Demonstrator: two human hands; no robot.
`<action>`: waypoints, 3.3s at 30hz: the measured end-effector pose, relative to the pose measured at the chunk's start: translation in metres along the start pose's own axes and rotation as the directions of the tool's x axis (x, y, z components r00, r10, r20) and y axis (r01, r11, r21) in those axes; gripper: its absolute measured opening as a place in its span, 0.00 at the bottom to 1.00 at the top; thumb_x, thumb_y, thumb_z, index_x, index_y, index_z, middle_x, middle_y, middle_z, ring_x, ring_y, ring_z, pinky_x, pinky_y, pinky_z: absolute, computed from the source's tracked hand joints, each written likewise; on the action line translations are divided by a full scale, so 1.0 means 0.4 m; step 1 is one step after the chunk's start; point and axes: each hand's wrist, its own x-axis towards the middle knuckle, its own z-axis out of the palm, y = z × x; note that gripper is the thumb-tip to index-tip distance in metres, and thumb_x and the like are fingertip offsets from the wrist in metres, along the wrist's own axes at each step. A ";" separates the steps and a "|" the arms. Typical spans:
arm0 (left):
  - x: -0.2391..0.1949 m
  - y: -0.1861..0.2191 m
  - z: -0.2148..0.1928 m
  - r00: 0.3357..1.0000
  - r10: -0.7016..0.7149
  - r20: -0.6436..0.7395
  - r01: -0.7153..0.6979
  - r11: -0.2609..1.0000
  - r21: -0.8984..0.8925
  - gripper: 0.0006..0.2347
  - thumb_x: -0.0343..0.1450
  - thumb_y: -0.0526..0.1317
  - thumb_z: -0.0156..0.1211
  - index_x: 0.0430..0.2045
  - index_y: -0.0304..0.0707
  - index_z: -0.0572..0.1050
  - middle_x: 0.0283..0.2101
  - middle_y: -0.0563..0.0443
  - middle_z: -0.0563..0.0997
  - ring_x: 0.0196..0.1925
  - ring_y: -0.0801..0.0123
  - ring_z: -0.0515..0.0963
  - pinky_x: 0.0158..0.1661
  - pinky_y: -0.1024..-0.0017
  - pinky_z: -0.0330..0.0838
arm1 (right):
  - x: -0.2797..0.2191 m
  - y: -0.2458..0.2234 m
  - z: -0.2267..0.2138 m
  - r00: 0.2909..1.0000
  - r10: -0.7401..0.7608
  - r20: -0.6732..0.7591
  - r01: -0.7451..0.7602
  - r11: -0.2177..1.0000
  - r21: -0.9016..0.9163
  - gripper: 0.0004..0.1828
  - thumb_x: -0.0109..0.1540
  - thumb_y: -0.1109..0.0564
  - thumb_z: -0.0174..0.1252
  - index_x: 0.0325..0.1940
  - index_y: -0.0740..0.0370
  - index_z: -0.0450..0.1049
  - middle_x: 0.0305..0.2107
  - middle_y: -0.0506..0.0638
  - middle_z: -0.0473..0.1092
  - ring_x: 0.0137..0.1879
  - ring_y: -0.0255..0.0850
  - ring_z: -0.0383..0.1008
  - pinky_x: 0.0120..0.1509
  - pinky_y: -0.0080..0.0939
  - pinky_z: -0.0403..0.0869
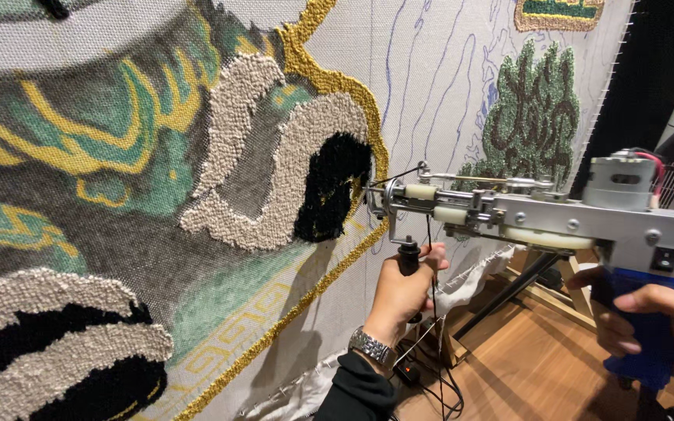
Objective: The person uses a handheld tufting gun to apply black yarn into a stretched canvas, following a pre-drawn design. The operator guides the tool along the contours of the pattern, filling in a specific section of the artwork.
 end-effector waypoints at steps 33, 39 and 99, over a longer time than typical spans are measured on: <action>0.038 -0.073 -0.069 0.997 -0.006 -0.079 0.008 1.000 0.019 0.10 0.72 0.41 0.59 0.37 0.34 0.84 0.38 0.53 0.87 0.15 0.79 0.72 0.17 0.79 0.68 | -0.021 -0.046 0.260 0.947 -0.015 -0.320 -0.030 0.991 -0.133 0.14 0.61 0.60 0.57 0.41 0.78 0.66 0.18 0.58 0.64 0.20 0.45 0.63 0.22 0.51 0.65; 0.052 -0.073 -0.100 0.993 0.022 -0.113 -0.018 0.999 0.044 0.14 0.71 0.47 0.62 0.38 0.32 0.83 0.39 0.49 0.87 0.15 0.78 0.74 0.18 0.79 0.69 | 0.002 -0.022 0.299 0.973 -0.016 -0.229 -0.004 0.996 -0.088 0.22 0.59 0.59 0.56 0.54 0.78 0.73 0.16 0.51 0.62 0.19 0.42 0.63 0.20 0.46 0.65; 0.096 0.030 -0.193 0.961 0.116 -0.253 -0.038 0.955 0.296 0.16 0.73 0.51 0.57 0.49 0.45 0.82 0.35 0.52 0.88 0.11 0.78 0.71 0.14 0.76 0.65 | 0.080 -0.041 0.457 0.987 -0.112 -0.118 0.096 0.987 -0.132 0.17 0.60 0.59 0.57 0.45 0.79 0.71 0.16 0.57 0.65 0.18 0.44 0.65 0.21 0.47 0.67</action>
